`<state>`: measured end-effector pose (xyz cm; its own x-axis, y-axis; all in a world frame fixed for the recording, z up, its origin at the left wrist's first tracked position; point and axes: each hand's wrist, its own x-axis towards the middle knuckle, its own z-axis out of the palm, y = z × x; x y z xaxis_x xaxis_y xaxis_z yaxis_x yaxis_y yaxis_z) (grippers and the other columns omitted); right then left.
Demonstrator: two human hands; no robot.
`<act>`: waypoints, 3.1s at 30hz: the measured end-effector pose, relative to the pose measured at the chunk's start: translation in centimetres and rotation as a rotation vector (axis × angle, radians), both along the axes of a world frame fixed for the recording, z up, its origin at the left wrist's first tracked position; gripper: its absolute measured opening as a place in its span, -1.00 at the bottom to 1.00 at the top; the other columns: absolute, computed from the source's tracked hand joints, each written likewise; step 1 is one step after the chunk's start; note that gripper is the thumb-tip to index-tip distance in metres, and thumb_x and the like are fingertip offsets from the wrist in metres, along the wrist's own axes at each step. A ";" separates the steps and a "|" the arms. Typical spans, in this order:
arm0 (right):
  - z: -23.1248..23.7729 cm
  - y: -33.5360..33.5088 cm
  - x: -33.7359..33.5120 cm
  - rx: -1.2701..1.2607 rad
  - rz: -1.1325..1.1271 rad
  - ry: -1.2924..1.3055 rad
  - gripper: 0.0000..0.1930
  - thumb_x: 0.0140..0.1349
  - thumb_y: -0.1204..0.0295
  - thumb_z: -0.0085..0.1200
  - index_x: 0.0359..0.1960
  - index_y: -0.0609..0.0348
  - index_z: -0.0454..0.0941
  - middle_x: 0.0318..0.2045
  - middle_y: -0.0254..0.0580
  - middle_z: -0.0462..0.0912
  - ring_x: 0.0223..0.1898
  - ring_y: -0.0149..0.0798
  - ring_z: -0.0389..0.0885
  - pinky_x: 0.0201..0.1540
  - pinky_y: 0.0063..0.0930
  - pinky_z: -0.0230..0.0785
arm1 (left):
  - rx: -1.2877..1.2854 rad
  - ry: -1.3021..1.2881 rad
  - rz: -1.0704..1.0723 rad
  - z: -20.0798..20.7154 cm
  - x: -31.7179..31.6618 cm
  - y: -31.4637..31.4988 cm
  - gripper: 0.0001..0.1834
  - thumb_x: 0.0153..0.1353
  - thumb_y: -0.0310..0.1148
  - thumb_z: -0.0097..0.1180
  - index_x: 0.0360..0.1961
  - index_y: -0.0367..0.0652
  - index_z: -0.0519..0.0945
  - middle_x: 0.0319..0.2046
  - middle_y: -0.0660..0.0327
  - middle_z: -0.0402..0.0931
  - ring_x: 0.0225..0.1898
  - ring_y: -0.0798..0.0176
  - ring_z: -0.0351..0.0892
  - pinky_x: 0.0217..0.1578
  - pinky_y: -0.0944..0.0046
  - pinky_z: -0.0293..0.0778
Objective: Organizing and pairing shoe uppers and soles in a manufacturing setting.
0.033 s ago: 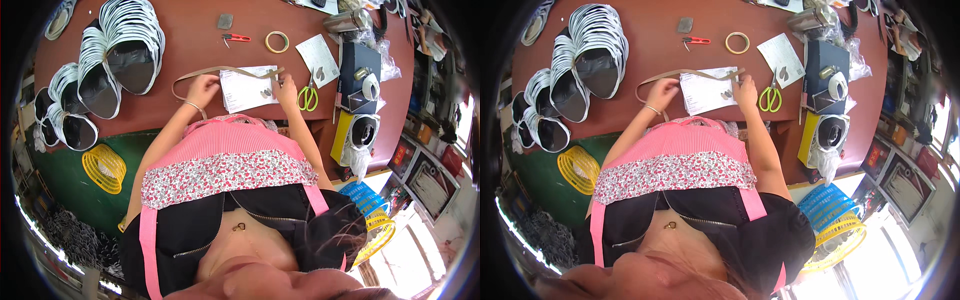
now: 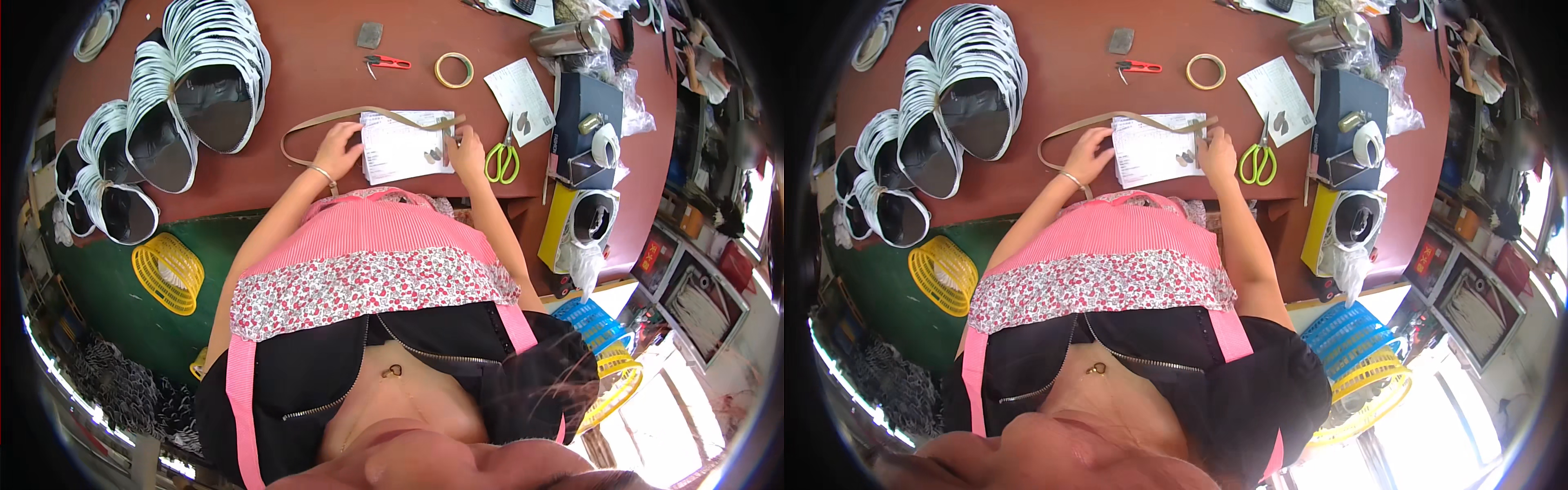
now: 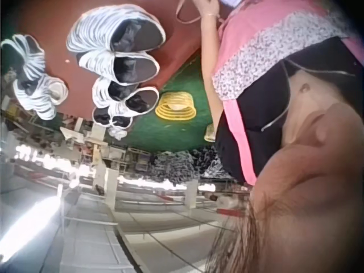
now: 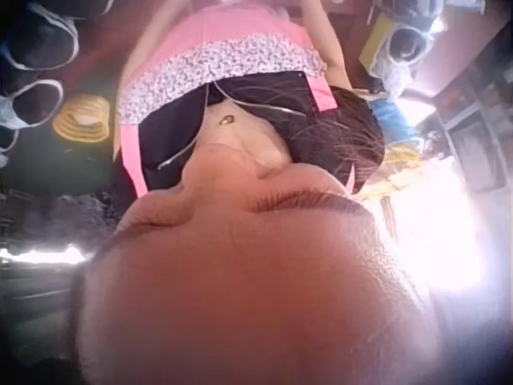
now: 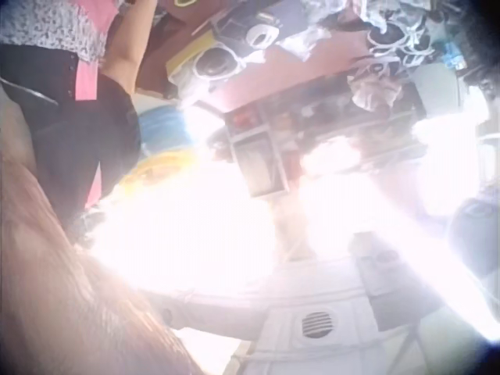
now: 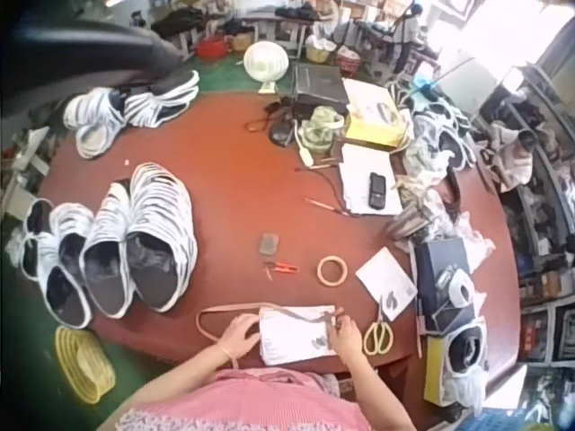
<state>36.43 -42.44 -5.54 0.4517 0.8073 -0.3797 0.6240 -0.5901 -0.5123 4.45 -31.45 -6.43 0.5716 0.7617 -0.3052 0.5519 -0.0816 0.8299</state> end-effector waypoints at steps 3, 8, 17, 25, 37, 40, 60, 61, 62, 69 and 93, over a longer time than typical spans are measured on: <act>1.3 0.1 -0.8 0.040 0.156 -0.285 -0.61 0.19 0.22 0.31 -0.06 0.16 0.54 -0.12 0.14 0.55 -0.05 0.25 0.56 -0.04 0.05 0.51 | 0.303 0.023 0.049 -1.9 1.0 1.0 -0.33 0.24 -0.30 0.29 0.38 -0.11 0.41 0.28 -0.05 0.37 0.27 -0.19 0.37 0.32 -0.06 0.32; 2.4 5.7 0.3 0.310 0.194 -0.428 -0.72 0.24 0.28 0.24 -0.14 0.20 0.57 -0.16 0.11 0.56 -0.09 0.19 0.58 -0.09 0.02 0.51 | 0.594 0.387 0.381 -2.9 -1.4 6.5 -0.24 0.22 -0.21 0.32 0.43 -0.11 0.35 0.41 -0.16 0.20 0.33 -0.28 0.29 0.34 -0.11 0.29; -3.7 30.0 10.5 0.132 0.219 -0.389 -0.57 0.31 0.19 0.08 0.18 -0.01 0.48 -0.10 0.22 0.73 -0.06 0.32 0.71 -0.01 0.19 0.56 | -0.164 -0.061 0.290 0.8 1.4 0.1 -0.53 0.23 -0.39 0.34 0.15 -0.20 0.51 -0.07 0.01 0.59 -0.06 0.08 0.65 -0.03 0.11 0.61; -3.5 33.6 10.1 -0.200 0.332 -0.498 -0.55 0.28 0.15 0.08 0.11 0.13 0.52 -0.02 0.17 0.74 0.06 0.15 0.72 0.08 0.00 0.56 | -0.118 0.105 0.225 2.7 3.6 -2.7 -0.40 0.07 -0.38 0.46 0.11 -0.22 0.45 -0.06 0.03 0.48 -0.06 -0.01 0.57 0.03 0.10 0.54; 1.8 7.0 -0.3 0.498 0.357 0.172 -0.71 0.29 0.54 0.15 0.05 0.11 0.59 0.05 -0.03 0.73 -0.06 -0.01 0.76 -0.07 -0.21 0.58 | 0.223 0.116 0.000 3.0 2.8 -3.4 -0.75 0.19 -0.48 0.27 -0.18 -0.13 0.45 -0.25 0.12 0.51 -0.12 -0.07 0.56 -0.10 -0.01 0.49; 2.1 4.2 -2.0 0.486 0.446 -0.002 -0.54 0.21 0.45 0.28 0.18 0.05 0.52 0.27 -0.03 0.57 0.22 0.07 0.58 0.17 -0.10 0.44 | 0.312 0.145 0.020 3.1 1.6 -3.1 -0.77 0.20 -0.48 0.26 -0.18 -0.13 0.46 -0.26 0.13 0.52 -0.13 -0.05 0.57 -0.11 0.00 0.49; -1.6 3.7 -9.3 0.566 0.626 -0.100 -0.44 0.10 0.31 0.39 0.16 0.03 0.49 0.15 -0.05 0.54 0.23 0.08 0.48 0.20 -0.01 0.31 | 0.422 0.082 0.138 1.9 -0.5 -3.9 -0.43 0.08 -0.54 0.31 0.15 -0.23 0.41 0.12 -0.05 0.46 0.15 -0.18 0.48 0.20 0.01 0.43; -1.7 3.6 -9.4 0.593 0.621 -0.105 -0.45 0.11 0.30 0.39 0.16 0.04 0.49 0.14 -0.06 0.54 0.22 0.08 0.48 0.20 -0.01 0.31 | 0.388 0.086 0.189 1.7 -0.4 -4.2 -0.35 0.07 -0.53 0.33 0.22 -0.23 0.38 0.13 -0.07 0.46 0.16 -0.18 0.47 0.20 0.02 0.43; -1.8 3.4 -9.5 0.620 0.612 -0.112 -0.45 0.12 0.29 0.38 0.15 0.04 0.48 0.12 -0.06 0.55 0.21 0.08 0.48 0.19 -0.01 0.32 | 0.353 0.090 0.237 1.6 -0.4 -4.5 -0.27 0.06 -0.52 0.35 0.29 -0.24 0.35 0.13 -0.09 0.45 0.17 -0.18 0.47 0.21 0.02 0.43; -3.0 3.0 -9.3 0.665 0.616 -0.104 -0.48 0.13 0.27 0.36 0.13 0.04 0.48 0.21 -0.10 0.52 0.20 0.09 0.48 0.18 -0.03 0.34 | 0.216 0.060 0.259 0.8 -0.7 -4.3 -0.07 0.02 -0.48 0.39 0.44 -0.23 0.21 0.19 -0.11 0.39 0.25 -0.22 0.39 0.30 -0.01 0.34; -2.8 2.8 -9.6 0.644 0.601 -0.069 -0.51 0.17 0.34 0.33 0.13 0.07 0.47 0.22 -0.04 0.51 0.24 0.13 0.46 0.29 0.01 0.33 | 0.344 0.145 0.199 0.9 -0.3 -3.5 -0.08 -0.03 -0.46 0.44 0.40 -0.29 0.31 0.28 -0.03 0.29 0.29 -0.17 0.34 0.29 0.01 0.34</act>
<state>26.84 -39.67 -8.32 -0.1124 0.9634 0.2432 0.7778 0.2377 -0.5818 4.11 -34.93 -5.48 0.3728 0.9245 -0.0800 0.6939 -0.2205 0.6855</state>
